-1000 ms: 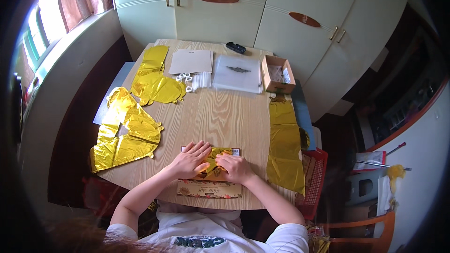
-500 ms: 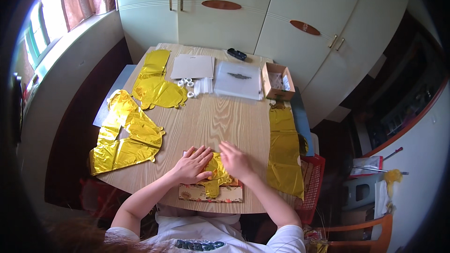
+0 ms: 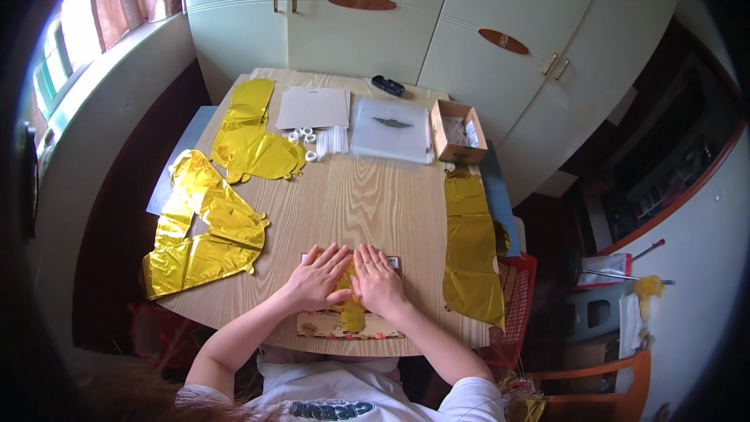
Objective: Folding gold foil sheets into a specific shape using a template.
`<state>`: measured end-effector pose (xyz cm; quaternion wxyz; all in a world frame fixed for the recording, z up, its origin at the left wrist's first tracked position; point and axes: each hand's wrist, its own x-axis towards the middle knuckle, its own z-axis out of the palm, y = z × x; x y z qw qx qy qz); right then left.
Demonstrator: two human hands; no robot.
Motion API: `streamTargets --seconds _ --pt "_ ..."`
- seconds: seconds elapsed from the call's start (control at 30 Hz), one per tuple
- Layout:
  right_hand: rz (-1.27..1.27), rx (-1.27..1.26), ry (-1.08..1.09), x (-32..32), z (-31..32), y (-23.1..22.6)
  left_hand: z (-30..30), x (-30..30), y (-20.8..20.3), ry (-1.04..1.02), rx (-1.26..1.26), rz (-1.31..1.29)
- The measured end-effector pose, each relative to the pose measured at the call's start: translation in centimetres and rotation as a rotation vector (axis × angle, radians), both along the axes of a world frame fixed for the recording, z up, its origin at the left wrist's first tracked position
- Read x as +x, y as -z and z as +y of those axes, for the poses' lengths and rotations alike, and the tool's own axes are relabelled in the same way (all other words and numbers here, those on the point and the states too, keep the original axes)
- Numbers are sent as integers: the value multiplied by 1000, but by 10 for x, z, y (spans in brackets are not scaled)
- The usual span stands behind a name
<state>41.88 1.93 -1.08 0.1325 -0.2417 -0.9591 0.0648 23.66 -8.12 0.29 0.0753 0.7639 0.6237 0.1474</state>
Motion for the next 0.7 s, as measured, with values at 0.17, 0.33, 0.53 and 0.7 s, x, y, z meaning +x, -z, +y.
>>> streamTargets --seconds 0.17,0.33,0.53,0.7 --pt "-10 60 25 3 -3 0 -1 -1 0 -18 -4 3" --pt "-7 101 73 7 -6 0 -4 -3 -2 -47 -24 49" --pt "8 120 99 10 -7 4 -12 -11 -9 -87 -47 62" --pt "-32 123 149 10 -11 1 -20 -22 -9 -124 -79 78"
